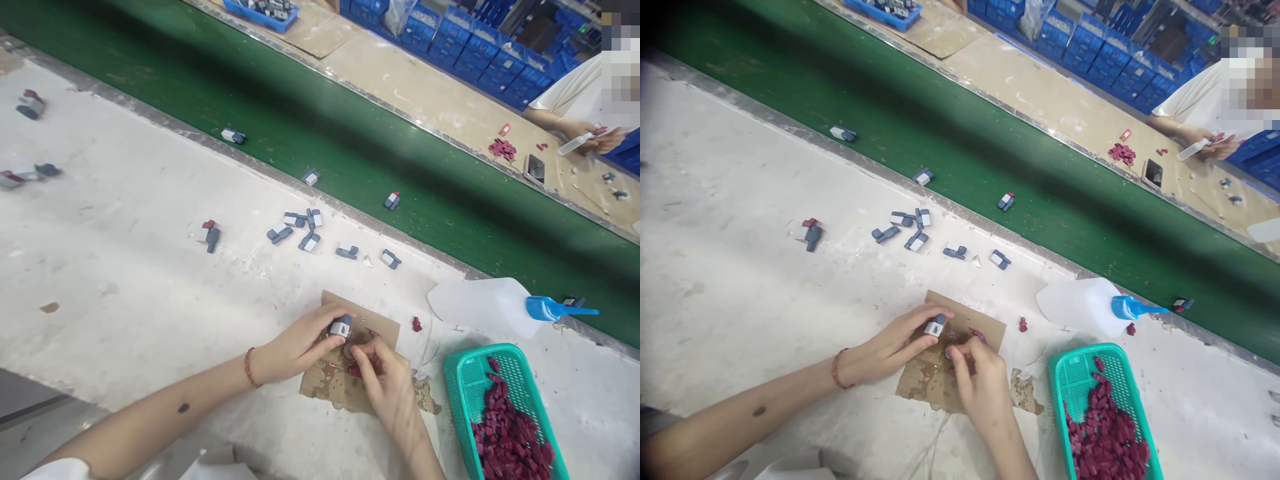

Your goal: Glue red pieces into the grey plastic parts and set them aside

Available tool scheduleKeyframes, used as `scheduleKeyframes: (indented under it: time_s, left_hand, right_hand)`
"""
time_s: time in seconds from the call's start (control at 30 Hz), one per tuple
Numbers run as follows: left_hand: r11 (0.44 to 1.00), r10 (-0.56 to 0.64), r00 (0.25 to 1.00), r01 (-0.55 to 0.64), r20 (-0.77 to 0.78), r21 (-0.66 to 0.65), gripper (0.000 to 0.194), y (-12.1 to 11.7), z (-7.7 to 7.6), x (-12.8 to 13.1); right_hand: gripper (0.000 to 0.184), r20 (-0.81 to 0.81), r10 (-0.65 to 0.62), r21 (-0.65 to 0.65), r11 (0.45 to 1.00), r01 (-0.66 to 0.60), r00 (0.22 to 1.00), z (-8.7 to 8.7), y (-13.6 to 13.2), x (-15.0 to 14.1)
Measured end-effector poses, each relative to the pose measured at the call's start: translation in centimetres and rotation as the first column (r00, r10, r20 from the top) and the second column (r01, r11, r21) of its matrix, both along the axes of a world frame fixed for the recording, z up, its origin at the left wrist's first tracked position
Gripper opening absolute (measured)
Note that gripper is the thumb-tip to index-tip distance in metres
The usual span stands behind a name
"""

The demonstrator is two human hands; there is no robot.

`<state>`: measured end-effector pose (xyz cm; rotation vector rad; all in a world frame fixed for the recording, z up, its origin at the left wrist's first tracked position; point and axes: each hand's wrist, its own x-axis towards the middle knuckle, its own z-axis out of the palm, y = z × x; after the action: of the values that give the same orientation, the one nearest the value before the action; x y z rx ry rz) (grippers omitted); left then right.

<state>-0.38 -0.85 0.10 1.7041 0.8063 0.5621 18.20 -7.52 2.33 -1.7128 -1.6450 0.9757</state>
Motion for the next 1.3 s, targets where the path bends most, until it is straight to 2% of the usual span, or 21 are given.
scheduleKeyframes:
  time_s: [0.13, 0.27, 0.37, 0.67, 0.93, 1.13, 1.3]
  left_hand:
    - [0.992, -0.062, 0.997, 0.067, -0.054, 0.106, 0.032, 0.0, 0.0, 0.0]
    - [0.970, -0.121, 0.989, 0.135, -0.081, 0.204, 0.034, 0.0, -0.2, 0.3]
    - [0.947, -0.151, 0.985, 0.170, -0.088, 0.271, 0.040, 0.0, -0.5, 0.4]
    - [0.922, -0.169, 0.978, 0.201, -0.123, 0.331, 0.048, -0.2, -0.8, 0.5]
    - [0.895, -0.184, 0.972, 0.228, -0.147, 0.383, 0.049, -0.2, -0.5, 0.6]
    - [0.888, -0.182, 0.974, 0.223, -0.138, 0.403, 0.049, -0.2, -0.6, 0.6]
    - [0.885, -0.168, 0.972, 0.222, -0.163, 0.410, 0.044, -0.4, -0.5, 0.7]
  right_hand:
    - [0.036, -0.274, -0.236, -0.142, 0.969, 0.203, 0.932, 0.2, 0.2, 0.5]
    - [0.042, -0.411, -0.339, -0.184, 0.940, 0.287, 0.846, -0.1, 0.2, 0.5]
    - [0.040, -0.463, -0.387, -0.168, 0.922, 0.350, 0.797, -0.2, 0.2, 0.1]
    - [0.031, -0.510, -0.335, -0.111, 0.939, 0.326, 0.792, -0.9, 0.1, -0.6]
    - [0.030, -0.465, -0.259, -0.092, 0.965, 0.245, 0.847, -0.9, 0.0, -0.8]
    - [0.029, -0.418, -0.261, -0.087, 0.965, 0.248, 0.870, -0.2, 0.2, -1.1]
    - [0.026, -0.437, -0.299, -0.136, 0.954, 0.266, 0.848, -0.4, 0.1, -1.1]
